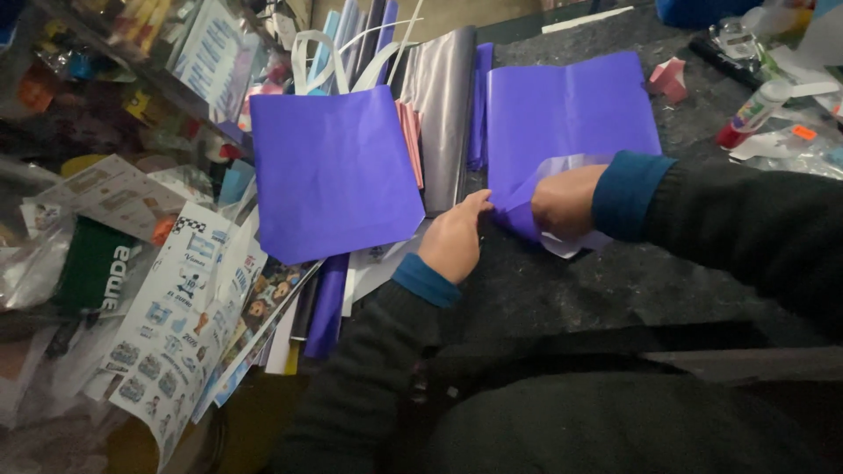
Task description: Manually assembling and gluing handles onto purple paper gift bags.
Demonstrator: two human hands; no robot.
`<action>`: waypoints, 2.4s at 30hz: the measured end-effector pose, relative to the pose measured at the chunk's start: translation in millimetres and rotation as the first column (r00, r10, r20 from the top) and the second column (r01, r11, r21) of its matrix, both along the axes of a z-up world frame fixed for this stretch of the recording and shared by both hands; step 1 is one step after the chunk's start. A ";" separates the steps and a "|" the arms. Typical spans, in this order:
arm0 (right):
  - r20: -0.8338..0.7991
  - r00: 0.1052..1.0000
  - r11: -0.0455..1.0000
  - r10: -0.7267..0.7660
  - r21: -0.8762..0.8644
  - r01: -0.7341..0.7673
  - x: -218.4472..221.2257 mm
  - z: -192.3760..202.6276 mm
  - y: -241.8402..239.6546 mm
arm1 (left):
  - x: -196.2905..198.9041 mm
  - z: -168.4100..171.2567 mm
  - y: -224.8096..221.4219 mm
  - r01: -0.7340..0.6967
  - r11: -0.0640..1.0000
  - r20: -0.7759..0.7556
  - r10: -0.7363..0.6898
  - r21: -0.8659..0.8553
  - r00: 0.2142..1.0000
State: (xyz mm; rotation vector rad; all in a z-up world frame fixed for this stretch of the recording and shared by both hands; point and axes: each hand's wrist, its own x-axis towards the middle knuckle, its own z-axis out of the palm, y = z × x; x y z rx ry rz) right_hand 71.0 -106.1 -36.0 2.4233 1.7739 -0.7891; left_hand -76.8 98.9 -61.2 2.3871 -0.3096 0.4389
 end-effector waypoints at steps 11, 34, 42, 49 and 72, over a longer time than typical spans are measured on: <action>-0.187 0.982 0.995 0.036 0.101 -0.017 12.5 -15.4 -5.2 | -33.2 -16.4 -34.1 0.105 0.961 -0.013 -0.105 0.255 0.994; -0.459 0.668 0.752 -0.586 0.001 0.659 29.2 -33.7 -20.9 | -34.2 22.5 -50.8 0.143 0.846 -0.258 -0.007 0.514 0.966; -0.243 0.714 0.726 -0.657 0.050 0.686 7.6 -1.6 -11.5 | -35.6 23.4 -49.9 0.136 0.861 -0.226 -0.025 0.491 0.974; -0.212 0.706 0.718 -0.676 0.026 0.695 11.4 -10.6 -10.2 | -31.4 31.9 -52.4 0.156 0.826 -0.237 -0.028 0.542 0.971; -0.052 0.784 0.777 -0.618 0.111 0.620 26.4 -44.9 -7.0 | 28.8 4.1 -39.7 0.406 0.794 -0.285 -0.303 0.452 0.909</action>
